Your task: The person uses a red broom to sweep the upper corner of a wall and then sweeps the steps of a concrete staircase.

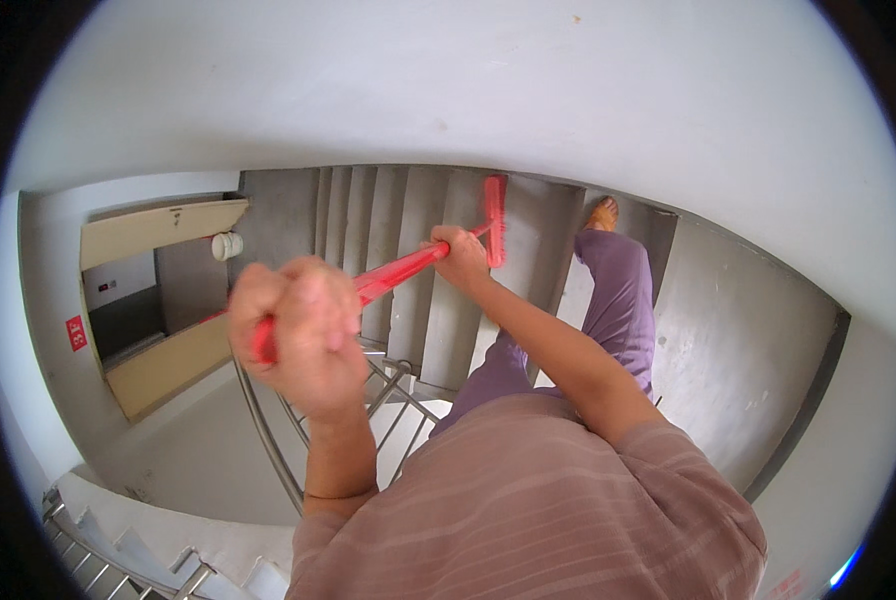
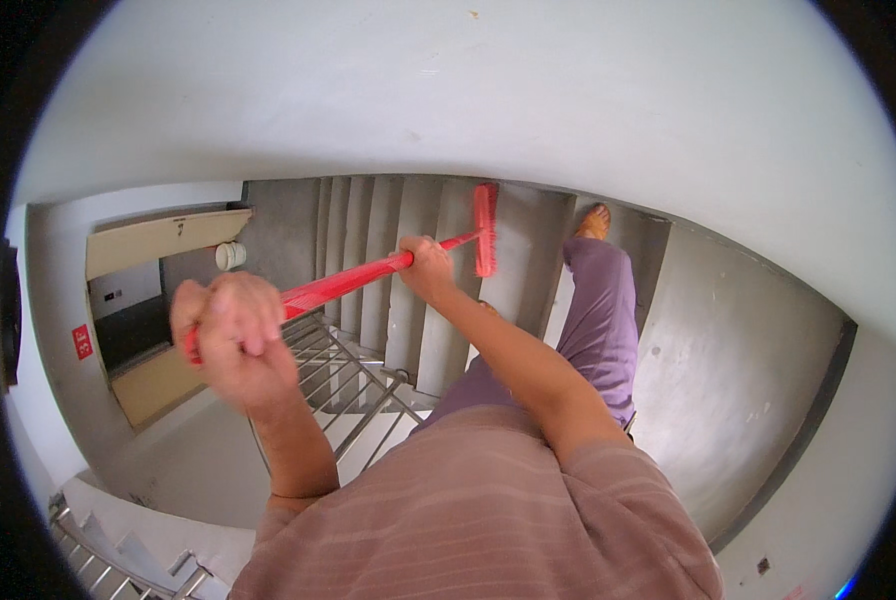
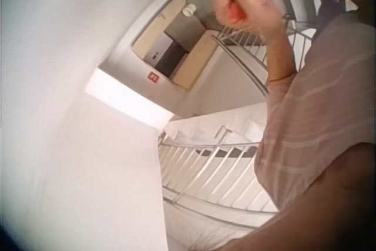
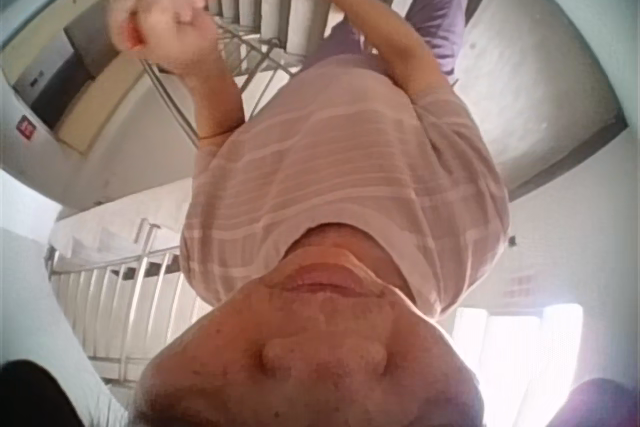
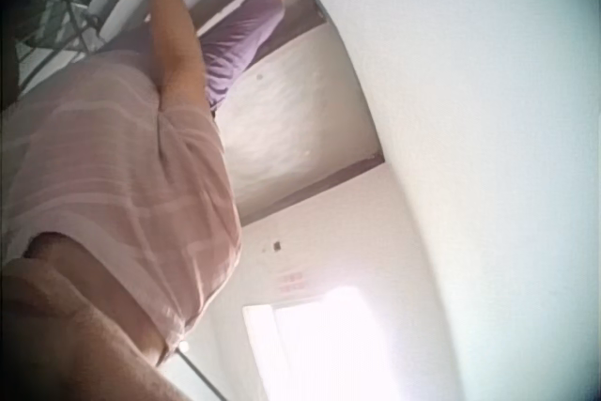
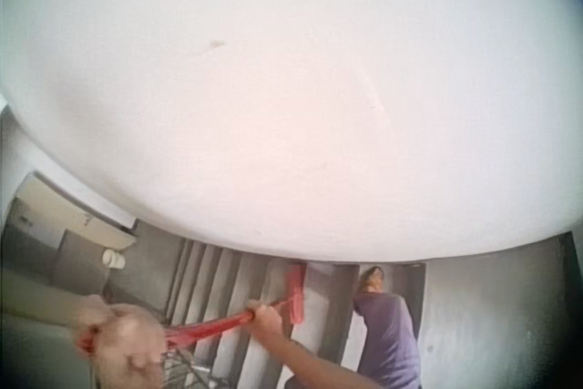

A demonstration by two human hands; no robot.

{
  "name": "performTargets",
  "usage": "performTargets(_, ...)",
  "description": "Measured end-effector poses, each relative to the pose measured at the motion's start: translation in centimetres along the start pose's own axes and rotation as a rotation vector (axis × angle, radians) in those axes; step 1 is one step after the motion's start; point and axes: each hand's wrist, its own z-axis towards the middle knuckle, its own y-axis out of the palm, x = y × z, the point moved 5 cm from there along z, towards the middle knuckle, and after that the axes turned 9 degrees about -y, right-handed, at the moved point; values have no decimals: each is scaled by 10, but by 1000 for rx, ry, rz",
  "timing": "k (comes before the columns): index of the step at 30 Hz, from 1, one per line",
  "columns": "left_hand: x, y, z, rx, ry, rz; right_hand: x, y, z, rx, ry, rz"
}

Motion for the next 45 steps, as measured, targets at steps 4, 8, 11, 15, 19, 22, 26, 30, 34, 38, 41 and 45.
performTargets(4, 4, -16, 11, -37, -43, -115, -18, -39, -19, -18, -36, -93)
performTargets(8, -39, -11, 1, -101, -159, -215, 51, -56, -29, -30, 104, -177)
performTargets(11, -63, 3, -10, -75, -203, -129, 89, -45, -22, -24, 98, -180)
performTargets(15, -53, 5, -15, -109, -91, 45, 66, -8, -8, -40, 16, -67)
performTargets(19, -45, 3, -23, -26, -106, 129, 49, 19, 18, -38, -111, 68)
performTargets(22, -28, -11, -34, -2, -18, 187, 25, 43, 13, -110, -196, 189)
performTargets(26, 13, -62, -33, 107, 109, 82, -35, 60, -7, -258, -308, 287)
performTargets(30, 49, -88, -55, 178, 42, -40, -50, 39, -41, -445, -244, 198)
performTargets(34, 30, -111, -101, 194, 121, 195, -16, -9, -62, -622, -92, 38)
performTargets(38, -169, -156, -126, 86, -174, 243, 11, -62, -68, -764, 108, -82)
performTargets(41, -252, -159, -141, 87, -294, 202, -2, -75, -63, -815, 70, -137)
performTargets(45, -304, -149, -144, 191, -445, 220, -126, -81, -61, -760, -50, 22)
